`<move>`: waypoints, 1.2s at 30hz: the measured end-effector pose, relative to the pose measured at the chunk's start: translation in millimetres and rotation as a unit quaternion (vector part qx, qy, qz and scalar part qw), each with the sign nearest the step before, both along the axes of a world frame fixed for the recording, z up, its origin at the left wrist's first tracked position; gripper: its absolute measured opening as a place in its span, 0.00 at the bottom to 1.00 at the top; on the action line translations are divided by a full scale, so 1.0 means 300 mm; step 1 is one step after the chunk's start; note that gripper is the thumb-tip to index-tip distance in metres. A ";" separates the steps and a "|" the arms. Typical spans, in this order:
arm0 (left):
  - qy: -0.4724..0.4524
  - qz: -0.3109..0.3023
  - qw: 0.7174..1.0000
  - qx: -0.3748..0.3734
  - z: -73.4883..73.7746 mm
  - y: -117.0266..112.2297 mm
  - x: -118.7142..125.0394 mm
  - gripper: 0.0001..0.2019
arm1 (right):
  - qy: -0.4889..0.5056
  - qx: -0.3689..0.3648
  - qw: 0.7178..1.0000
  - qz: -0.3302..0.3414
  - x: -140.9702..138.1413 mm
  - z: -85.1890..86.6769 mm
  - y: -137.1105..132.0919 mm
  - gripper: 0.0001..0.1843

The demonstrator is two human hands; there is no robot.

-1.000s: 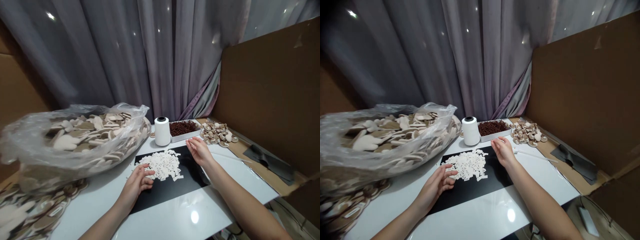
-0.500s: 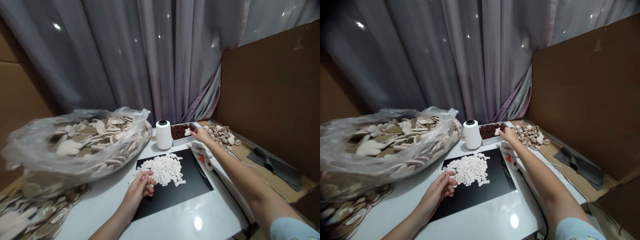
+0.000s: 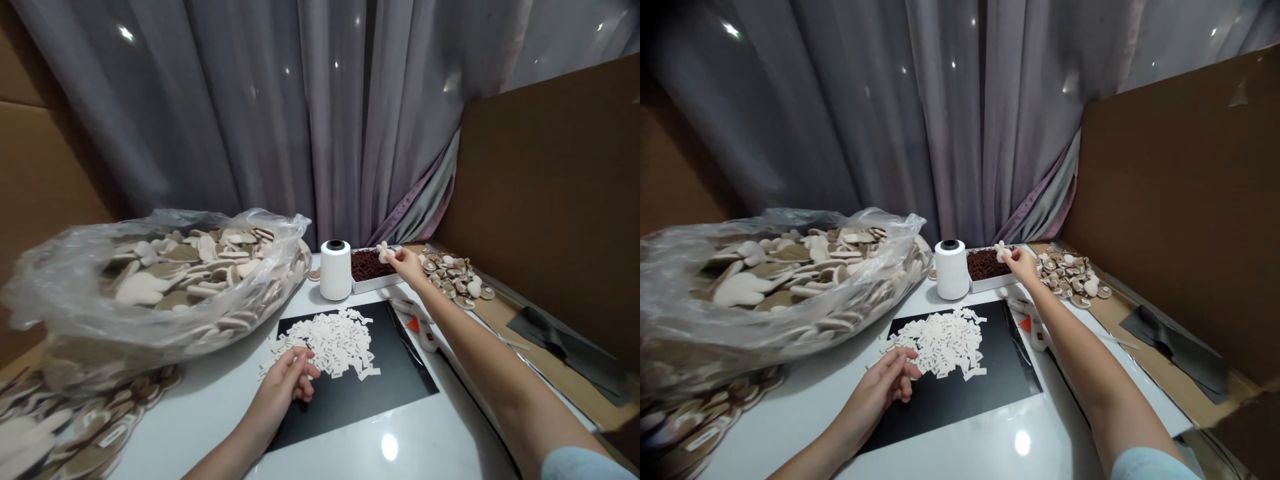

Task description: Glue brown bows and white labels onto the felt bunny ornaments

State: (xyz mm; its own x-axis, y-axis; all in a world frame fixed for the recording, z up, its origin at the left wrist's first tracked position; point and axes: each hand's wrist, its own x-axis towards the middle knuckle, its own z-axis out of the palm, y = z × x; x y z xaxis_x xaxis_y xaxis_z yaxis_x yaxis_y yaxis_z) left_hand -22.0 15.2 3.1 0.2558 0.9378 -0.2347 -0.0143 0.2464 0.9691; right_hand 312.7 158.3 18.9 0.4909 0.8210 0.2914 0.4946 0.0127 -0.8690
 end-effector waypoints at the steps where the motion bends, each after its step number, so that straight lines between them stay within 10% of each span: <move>1: 0.002 0.001 1.000 0.000 0.001 0.000 0.001 0.22 | 0.028 0.005 1.000 0.008 0.001 -0.006 -0.003 0.13; 16: 0.006 -0.012 1.000 0.013 -0.008 -0.003 -0.003 0.21 | 0.419 -0.026 0.900 0.115 -0.069 0.026 0.010 0.16; 28: 0.025 -0.023 0.999 0.032 -0.017 -0.004 -0.010 0.20 | 0.531 0.010 0.835 0.144 -0.124 0.028 0.092 0.17; 36: 0.029 -0.036 0.998 0.032 -0.026 0.003 -0.011 0.20 | 0.488 -0.006 0.833 0.260 -0.041 0.054 -0.013 0.09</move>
State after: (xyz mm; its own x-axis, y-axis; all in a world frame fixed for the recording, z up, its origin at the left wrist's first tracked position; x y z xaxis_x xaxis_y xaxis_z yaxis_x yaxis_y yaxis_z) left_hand -25.1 16.2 -4.6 0.3108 0.9310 -0.1916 0.0584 0.1825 0.9815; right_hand 300.3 154.2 35.2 0.0671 0.9966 -0.0475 -0.5174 -0.0060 -0.8557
